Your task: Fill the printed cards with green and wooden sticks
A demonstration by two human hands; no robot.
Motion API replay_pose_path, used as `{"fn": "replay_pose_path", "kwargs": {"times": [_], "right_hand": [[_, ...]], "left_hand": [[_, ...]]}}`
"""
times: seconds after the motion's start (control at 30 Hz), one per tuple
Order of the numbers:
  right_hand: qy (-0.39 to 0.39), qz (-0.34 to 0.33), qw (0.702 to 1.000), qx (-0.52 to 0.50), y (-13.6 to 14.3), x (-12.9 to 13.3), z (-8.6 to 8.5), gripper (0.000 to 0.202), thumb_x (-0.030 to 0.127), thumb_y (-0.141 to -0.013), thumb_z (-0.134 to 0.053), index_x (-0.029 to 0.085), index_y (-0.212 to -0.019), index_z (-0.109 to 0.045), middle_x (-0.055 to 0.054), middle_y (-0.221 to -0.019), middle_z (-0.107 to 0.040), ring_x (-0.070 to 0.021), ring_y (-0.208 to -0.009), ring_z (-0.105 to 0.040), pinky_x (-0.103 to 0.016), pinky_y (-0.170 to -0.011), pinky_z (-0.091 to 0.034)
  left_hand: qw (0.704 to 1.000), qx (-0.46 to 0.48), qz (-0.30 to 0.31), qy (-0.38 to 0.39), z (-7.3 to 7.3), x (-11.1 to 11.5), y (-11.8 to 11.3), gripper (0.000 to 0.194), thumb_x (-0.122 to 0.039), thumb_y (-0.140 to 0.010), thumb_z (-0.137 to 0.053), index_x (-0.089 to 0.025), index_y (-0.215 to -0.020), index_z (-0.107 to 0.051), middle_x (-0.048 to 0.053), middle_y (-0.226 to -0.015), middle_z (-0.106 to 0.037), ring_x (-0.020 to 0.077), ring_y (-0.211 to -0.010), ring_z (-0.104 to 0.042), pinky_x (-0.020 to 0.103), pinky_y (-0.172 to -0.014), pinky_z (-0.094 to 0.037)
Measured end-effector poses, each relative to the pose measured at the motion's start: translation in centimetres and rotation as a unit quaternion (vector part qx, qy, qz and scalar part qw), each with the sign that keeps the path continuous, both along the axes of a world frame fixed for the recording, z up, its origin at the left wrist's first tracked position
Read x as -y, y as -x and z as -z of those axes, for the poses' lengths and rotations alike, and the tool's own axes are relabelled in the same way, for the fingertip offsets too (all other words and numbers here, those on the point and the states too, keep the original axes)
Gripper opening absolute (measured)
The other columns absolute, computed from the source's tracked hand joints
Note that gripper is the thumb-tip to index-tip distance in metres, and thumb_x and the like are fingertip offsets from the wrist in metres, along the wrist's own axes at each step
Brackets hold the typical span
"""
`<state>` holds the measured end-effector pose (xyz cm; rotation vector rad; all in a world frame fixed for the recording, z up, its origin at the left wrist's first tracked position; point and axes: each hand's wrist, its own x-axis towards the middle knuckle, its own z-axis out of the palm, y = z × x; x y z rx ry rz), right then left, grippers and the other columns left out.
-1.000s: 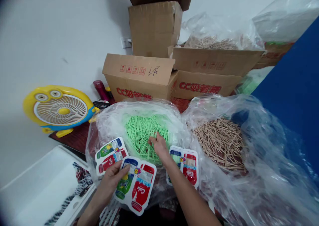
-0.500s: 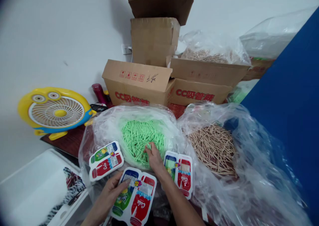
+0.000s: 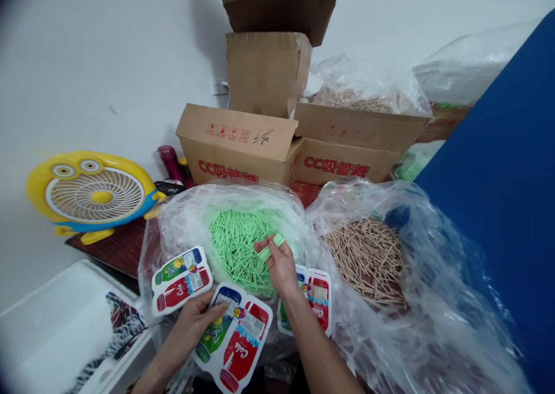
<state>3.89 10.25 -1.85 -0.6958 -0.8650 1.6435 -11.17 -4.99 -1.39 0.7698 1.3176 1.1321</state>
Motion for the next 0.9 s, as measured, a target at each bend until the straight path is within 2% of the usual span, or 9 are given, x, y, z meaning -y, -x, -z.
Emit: {"fn": "replay_pose_path", "kwargs": {"times": [0.1, 0.2, 0.27, 0.4, 0.43, 0.5, 0.7, 0.8, 0.9], "right_hand": [[-0.012, -0.026, 0.999, 0.031, -0.2, -0.1, -0.6, 0.024, 0.039, -0.078, -0.064, 0.021, -0.092, -0.055, 0.001, -0.078, -0.065, -0.0171, -0.069, -0.064, -0.033, -0.071, -0.048], [-0.116, -0.065, 0.965, 0.228, 0.0, -0.4, 0.3, 0.016, 0.036, -0.082, -0.056, 0.020, -0.086, -0.056, -0.001, -0.080, -0.062, -0.0155, -0.066, -0.060, -0.031, -0.066, -0.047], [-0.251, -0.103, 0.883, 0.383, 0.5, -0.7, 0.9, 0.011, 0.027, -0.087, -0.048, 0.019, -0.082, -0.055, -0.003, -0.084, -0.059, -0.0152, -0.072, -0.058, -0.030, -0.069, -0.045], [-0.460, -0.157, 0.625, 0.610, 1.7, -0.8, 0.9, 0.019, 0.006, -0.084, -0.041, 0.018, -0.086, -0.056, -0.006, -0.092, -0.057, -0.0160, -0.078, -0.053, -0.027, -0.068, -0.041], [-0.481, -0.170, 0.578, 0.636, 2.0, -0.7, 0.7, 0.021, 0.003, -0.083, -0.042, 0.018, -0.088, -0.056, -0.006, -0.092, -0.057, -0.0164, -0.078, -0.053, -0.026, -0.067, -0.040], [-0.507, -0.189, 0.527, 0.656, 2.6, -0.6, 0.4, 0.022, 0.002, -0.082, -0.043, 0.018, -0.089, -0.058, -0.006, -0.091, -0.058, -0.0178, -0.078, -0.053, -0.027, -0.067, -0.039], [-0.521, -0.196, 0.497, 0.666, 4.0, -0.4, 0.2, 0.020, 0.005, -0.086, -0.043, 0.015, -0.091, -0.059, -0.011, -0.095, -0.059, -0.0217, -0.087, -0.054, -0.033, -0.075, -0.042], [-0.503, -0.193, 0.534, 0.652, 4.2, -0.6, 0.3, 0.019, 0.004, -0.085, -0.044, 0.015, -0.087, -0.059, -0.012, -0.097, -0.059, -0.0224, -0.092, -0.053, -0.034, -0.080, -0.042], [-0.464, -0.171, 0.602, 0.627, 3.7, -1.3, 0.2, 0.016, 0.005, -0.082, -0.047, 0.016, -0.083, -0.058, -0.011, -0.098, -0.060, -0.0222, -0.095, -0.053, -0.034, -0.083, -0.041]], "left_hand": [[1.000, 0.005, 0.004, -0.006, 0.3, -0.2, -0.5, 0.030, -0.042, -0.075, -0.069, -0.013, -0.080, -0.066, 0.003, -0.069, -0.068, 0.0169, -0.061, -0.061, 0.025, -0.058, -0.047], [1.000, 0.000, -0.004, -0.017, 0.9, 0.2, -0.6, 0.029, -0.042, -0.075, -0.069, -0.013, -0.079, -0.065, 0.003, -0.071, -0.067, 0.0156, -0.061, -0.060, 0.023, -0.057, -0.046], [1.000, -0.006, -0.010, -0.014, 1.4, 0.8, -0.4, 0.030, -0.042, -0.075, -0.069, -0.013, -0.082, -0.065, 0.003, -0.073, -0.067, 0.0162, -0.064, -0.061, 0.024, -0.058, -0.047], [1.000, 0.009, -0.021, 0.004, 1.9, 1.8, 0.3, 0.030, -0.042, -0.076, -0.068, -0.014, -0.088, -0.064, 0.004, -0.077, -0.069, 0.0174, -0.066, -0.063, 0.026, -0.060, -0.048], [1.000, 0.017, -0.022, 0.006, 1.9, 1.9, 0.5, 0.030, -0.041, -0.077, -0.068, -0.014, -0.088, -0.064, 0.004, -0.076, -0.069, 0.0171, -0.065, -0.063, 0.026, -0.061, -0.049], [0.999, 0.030, -0.025, 0.005, 1.8, 1.9, 0.6, 0.028, -0.040, -0.076, -0.069, -0.014, -0.087, -0.063, 0.004, -0.076, -0.068, 0.0166, -0.065, -0.063, 0.026, -0.062, -0.049], [0.999, 0.029, -0.039, -0.003, 1.8, 1.6, 0.7, 0.029, -0.040, -0.074, -0.071, -0.015, -0.086, -0.063, 0.003, -0.075, -0.068, 0.0166, -0.065, -0.062, 0.025, -0.061, -0.048], [0.999, 0.013, -0.044, 0.005, 1.8, 1.6, 0.7, 0.030, -0.042, -0.072, -0.072, -0.015, -0.083, -0.064, 0.002, -0.074, -0.068, 0.0167, -0.064, -0.062, 0.024, -0.058, -0.047], [0.999, 0.018, -0.038, 0.006, 1.7, 1.8, 0.7, 0.028, -0.041, -0.073, -0.071, -0.015, -0.083, -0.064, 0.001, -0.072, -0.068, 0.0162, -0.063, -0.062, 0.024, -0.059, -0.047]]}}
